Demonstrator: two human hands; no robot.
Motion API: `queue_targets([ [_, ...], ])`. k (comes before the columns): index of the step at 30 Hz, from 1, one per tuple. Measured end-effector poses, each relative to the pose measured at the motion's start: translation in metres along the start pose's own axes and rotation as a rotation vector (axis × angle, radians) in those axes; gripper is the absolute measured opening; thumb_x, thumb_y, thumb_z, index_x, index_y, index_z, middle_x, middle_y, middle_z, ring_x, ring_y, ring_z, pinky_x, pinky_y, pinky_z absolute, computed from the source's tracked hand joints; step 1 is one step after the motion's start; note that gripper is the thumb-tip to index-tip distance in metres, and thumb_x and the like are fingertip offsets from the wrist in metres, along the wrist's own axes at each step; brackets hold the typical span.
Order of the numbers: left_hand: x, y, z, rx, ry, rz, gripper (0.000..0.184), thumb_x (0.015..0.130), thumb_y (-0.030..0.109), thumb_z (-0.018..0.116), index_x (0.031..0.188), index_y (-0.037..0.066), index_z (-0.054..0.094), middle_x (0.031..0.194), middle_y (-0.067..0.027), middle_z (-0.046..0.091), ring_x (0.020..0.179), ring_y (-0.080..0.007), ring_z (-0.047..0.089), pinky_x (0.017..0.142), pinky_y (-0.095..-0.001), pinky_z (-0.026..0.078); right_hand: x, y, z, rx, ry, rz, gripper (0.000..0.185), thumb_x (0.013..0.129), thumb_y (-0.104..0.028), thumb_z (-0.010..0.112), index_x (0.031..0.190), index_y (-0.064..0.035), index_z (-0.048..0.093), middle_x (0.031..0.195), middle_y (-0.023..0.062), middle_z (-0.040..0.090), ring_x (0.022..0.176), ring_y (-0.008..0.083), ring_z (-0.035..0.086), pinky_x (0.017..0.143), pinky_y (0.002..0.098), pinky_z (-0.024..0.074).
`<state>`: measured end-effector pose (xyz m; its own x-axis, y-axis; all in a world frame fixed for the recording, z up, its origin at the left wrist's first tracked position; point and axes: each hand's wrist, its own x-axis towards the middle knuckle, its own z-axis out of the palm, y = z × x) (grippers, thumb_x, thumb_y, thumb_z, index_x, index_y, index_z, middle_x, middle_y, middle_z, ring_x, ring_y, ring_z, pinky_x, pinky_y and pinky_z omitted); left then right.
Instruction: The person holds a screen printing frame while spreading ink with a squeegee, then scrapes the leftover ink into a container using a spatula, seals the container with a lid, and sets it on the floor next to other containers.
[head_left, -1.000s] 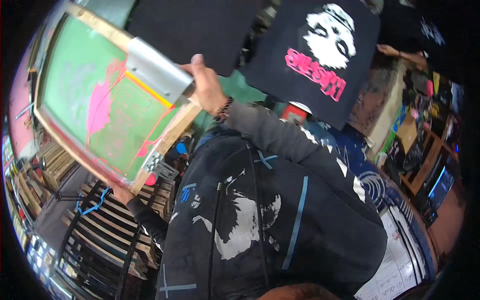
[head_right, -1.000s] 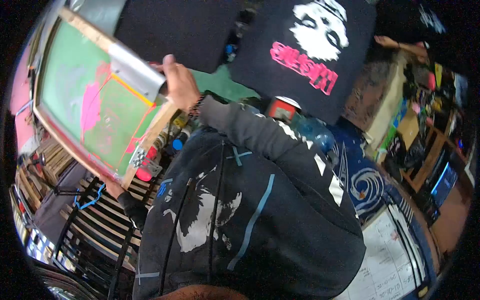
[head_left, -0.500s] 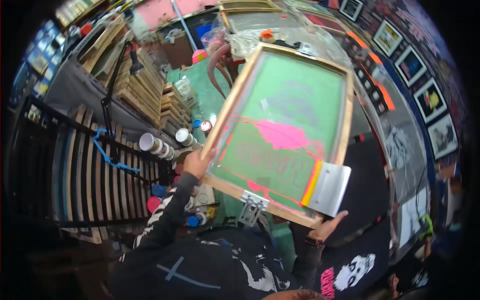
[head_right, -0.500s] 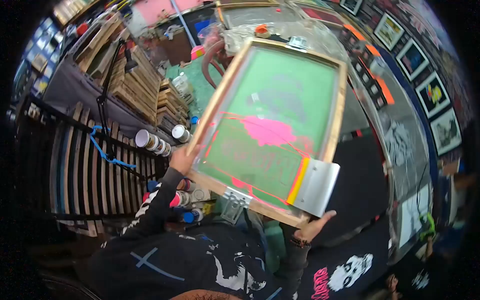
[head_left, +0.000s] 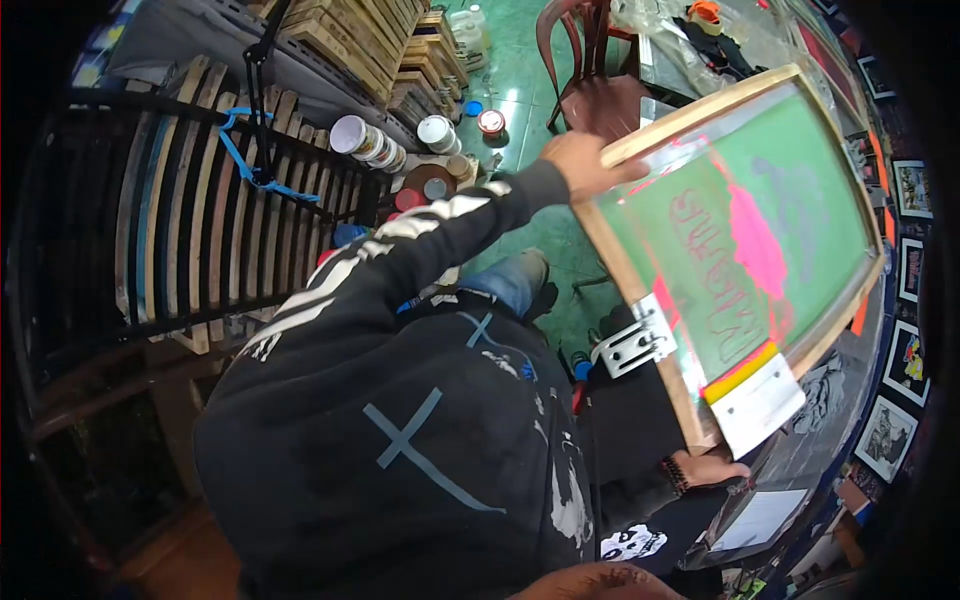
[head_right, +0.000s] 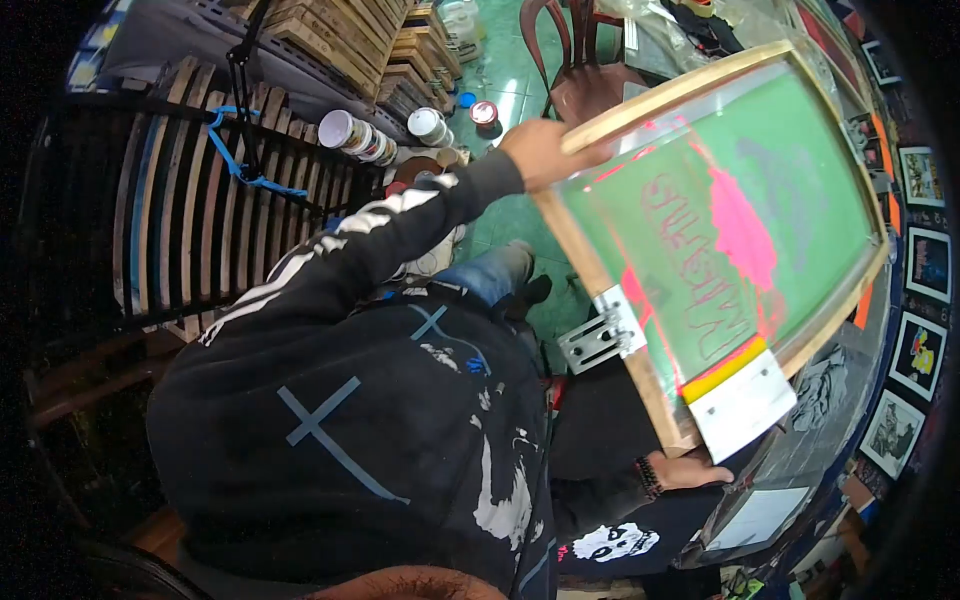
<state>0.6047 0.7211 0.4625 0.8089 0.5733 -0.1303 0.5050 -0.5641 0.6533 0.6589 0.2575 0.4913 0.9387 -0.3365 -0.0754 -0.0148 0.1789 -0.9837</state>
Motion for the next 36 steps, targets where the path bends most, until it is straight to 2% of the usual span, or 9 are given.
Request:
queue_targets([
  [4,0.009,0.026,-0.021,0.080,-0.023,0.099,0.094,0.076,0.090,0.050,0.080,-0.002,0.072,0.079,-0.0217,0.070,0.079,-0.0373,0.070,0.074,-0.0461,0.054,-0.008,-0.004,0.008,0.090,0.021,-0.050,0.093,0.099,-0.070,0.031,0.151,0.0070,0.031,0.157,0.0215,0.034,0.144,0.0356,0.034,0.120,0.0441,0.0206],
  [7,0.004,0.026,-0.027,0.009,0.053,0.113,0.092,0.076,0.088,0.051,0.091,0.000,0.076,0.082,-0.0255,0.071,0.078,-0.0388,0.071,0.074,-0.0473,0.055,-0.017,-0.011,0.019,0.133,0.055,-0.060,0.090,0.101,-0.068,0.030,0.149,0.0070,0.034,0.155,0.0211,0.036,0.142,0.0347,0.037,0.119,0.0436,0.0241],
  [10,0.003,0.023,-0.027,-0.060,0.062,0.089,0.091,0.077,0.087,0.053,0.091,0.000,0.076,0.082,-0.0250,0.071,0.078,-0.0379,0.071,0.075,-0.0466,0.055,-0.014,-0.016,0.025,0.180,0.074,-0.038,0.088,0.101,-0.067,0.030,0.149,0.0061,0.035,0.154,0.0206,0.038,0.140,0.0338,0.039,0.118,0.0431,0.0272],
  [13,0.008,0.018,-0.025,-0.014,0.071,0.089,0.091,0.076,0.086,0.054,0.090,-0.001,0.075,0.081,-0.0241,0.071,0.077,-0.0377,0.071,0.075,-0.0464,0.055,-0.015,-0.017,0.023,0.193,0.071,0.032,0.088,0.101,-0.068,0.032,0.149,0.0058,0.035,0.152,0.0200,0.040,0.140,0.0332,0.041,0.117,0.0429,0.0288],
  [17,0.008,0.028,-0.037,-0.034,0.040,0.148,0.091,0.073,0.085,0.058,0.083,-0.004,0.073,0.077,-0.0226,0.070,0.076,-0.0383,0.071,0.074,-0.0468,0.055,-0.023,-0.009,0.027,0.208,0.045,-0.017,0.093,0.099,-0.070,0.034,0.152,0.0063,0.030,0.157,0.0213,0.035,0.142,0.0350,0.038,0.118,0.0448,0.0277],
  [21,0.044,0.043,-0.038,-0.009,-0.046,0.188,0.088,0.074,0.082,0.061,0.084,-0.005,0.071,0.079,-0.0244,0.069,0.077,-0.0398,0.070,0.074,-0.0476,0.054,-0.031,0.009,0.020,0.195,0.080,-0.062,0.092,0.099,-0.070,0.032,0.150,0.0065,0.033,0.155,0.0215,0.038,0.141,0.0370,0.040,0.118,0.0456,0.0297],
  [27,0.087,0.049,-0.016,-0.140,-0.185,0.291,0.084,0.072,0.079,0.066,0.082,-0.005,0.067,0.083,-0.0234,0.066,0.079,-0.0400,0.067,0.073,-0.0479,0.053,-0.057,0.014,0.006,0.190,0.344,-0.001,0.088,0.098,-0.069,0.038,0.142,0.0066,0.044,0.144,0.0199,0.051,0.131,0.0355,0.051,0.113,0.0458,0.0370],
  [30,0.095,0.057,0.009,-0.212,-0.245,0.300,0.081,0.071,0.074,0.072,0.084,-0.005,0.064,0.087,-0.0220,0.064,0.084,-0.0391,0.066,0.074,-0.0475,0.052,-0.063,0.019,0.001,0.058,0.480,-0.124,0.085,0.099,-0.066,0.038,0.144,0.0064,0.043,0.146,0.0212,0.050,0.132,0.0370,0.051,0.114,0.0473,0.0365],
  [36,0.078,0.080,0.041,-0.277,-0.469,0.381,0.078,0.074,0.067,0.075,0.093,-0.008,0.061,0.097,-0.0222,0.061,0.090,-0.0397,0.065,0.078,-0.0474,0.052,-0.120,0.014,-0.058,0.035,0.623,-0.130,0.087,0.097,-0.068,0.043,0.147,0.0032,0.041,0.147,0.0200,0.049,0.132,0.0373,0.050,0.112,0.0492,0.0382],
])
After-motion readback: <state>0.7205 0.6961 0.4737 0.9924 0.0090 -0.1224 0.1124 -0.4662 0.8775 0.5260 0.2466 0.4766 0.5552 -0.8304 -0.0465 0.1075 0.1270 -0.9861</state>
